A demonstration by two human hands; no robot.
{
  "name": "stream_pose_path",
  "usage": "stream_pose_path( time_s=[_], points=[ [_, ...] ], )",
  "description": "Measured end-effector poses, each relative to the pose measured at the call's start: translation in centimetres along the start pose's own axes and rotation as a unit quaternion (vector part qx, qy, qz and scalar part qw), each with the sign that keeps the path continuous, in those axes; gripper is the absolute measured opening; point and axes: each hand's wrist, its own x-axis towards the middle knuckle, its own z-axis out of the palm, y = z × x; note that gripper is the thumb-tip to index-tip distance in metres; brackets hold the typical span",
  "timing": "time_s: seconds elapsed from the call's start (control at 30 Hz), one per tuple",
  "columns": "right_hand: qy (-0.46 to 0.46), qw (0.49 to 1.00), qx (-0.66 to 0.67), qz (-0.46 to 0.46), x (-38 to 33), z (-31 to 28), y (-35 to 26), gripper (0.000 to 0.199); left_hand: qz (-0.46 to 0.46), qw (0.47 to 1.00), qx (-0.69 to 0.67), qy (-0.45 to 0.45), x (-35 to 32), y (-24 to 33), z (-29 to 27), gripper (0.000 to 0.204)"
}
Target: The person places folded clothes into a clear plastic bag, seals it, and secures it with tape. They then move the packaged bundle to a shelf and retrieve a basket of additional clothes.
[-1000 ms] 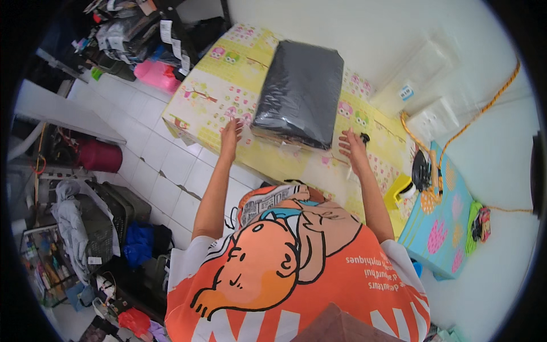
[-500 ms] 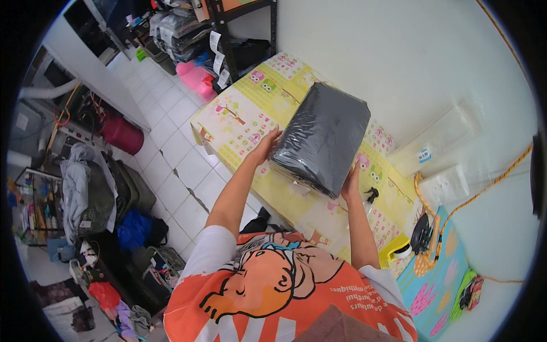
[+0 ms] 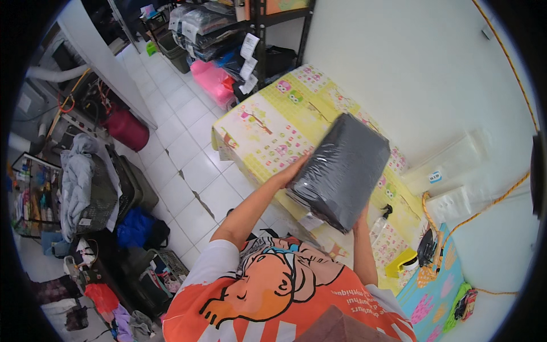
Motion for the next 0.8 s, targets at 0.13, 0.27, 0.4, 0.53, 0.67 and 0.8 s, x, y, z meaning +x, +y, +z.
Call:
stream_pose_path(
  time_s=[0.13, 0.27, 0.4, 0.53, 0.67, 0.8],
  points=[
    [0.064, 0.998, -0.030, -0.003, -3.6, 1.7, -2.5, 0.078, 0.002, 0.999, 0.053, 0.006, -1.7, 0.4, -4.5, 0.100],
    [0.326, 0.908, -0.117, -0.235, -8.0, 9.1, -6.2, 0.072, 0.023, 0.996, 0.072, 0.038, -6.3, 0.1, -13.2, 0.091],
    [0.268, 0.874, -0.144, -0.379, -10.3, 19.4, -4.0, 0.055, -0.092, 0.984, 0.065, 0.135, -12.4, -1.8, -22.1, 0.074],
    [0.094, 0.931, -0.206, -0.288, -7.9, 29.8, 4.1, 0.035, -0.124, 0.966, 0.031, 0.224, -17.6, -4.6, -29.1, 0.061],
    [-0.081, 0.914, -0.392, -0.067, -3.9, 39.2, 11.0, 0.068, -0.133, 0.951, -0.048, 0.275, -20.0, -6.3, -33.6, 0.050],
    [-0.134, 0.910, -0.386, -0.069, 2.1, 47.3, 14.4, 0.088, -0.159, 0.938, -0.078, 0.298, -20.3, -5.7, -37.1, 0.047]
  ],
)
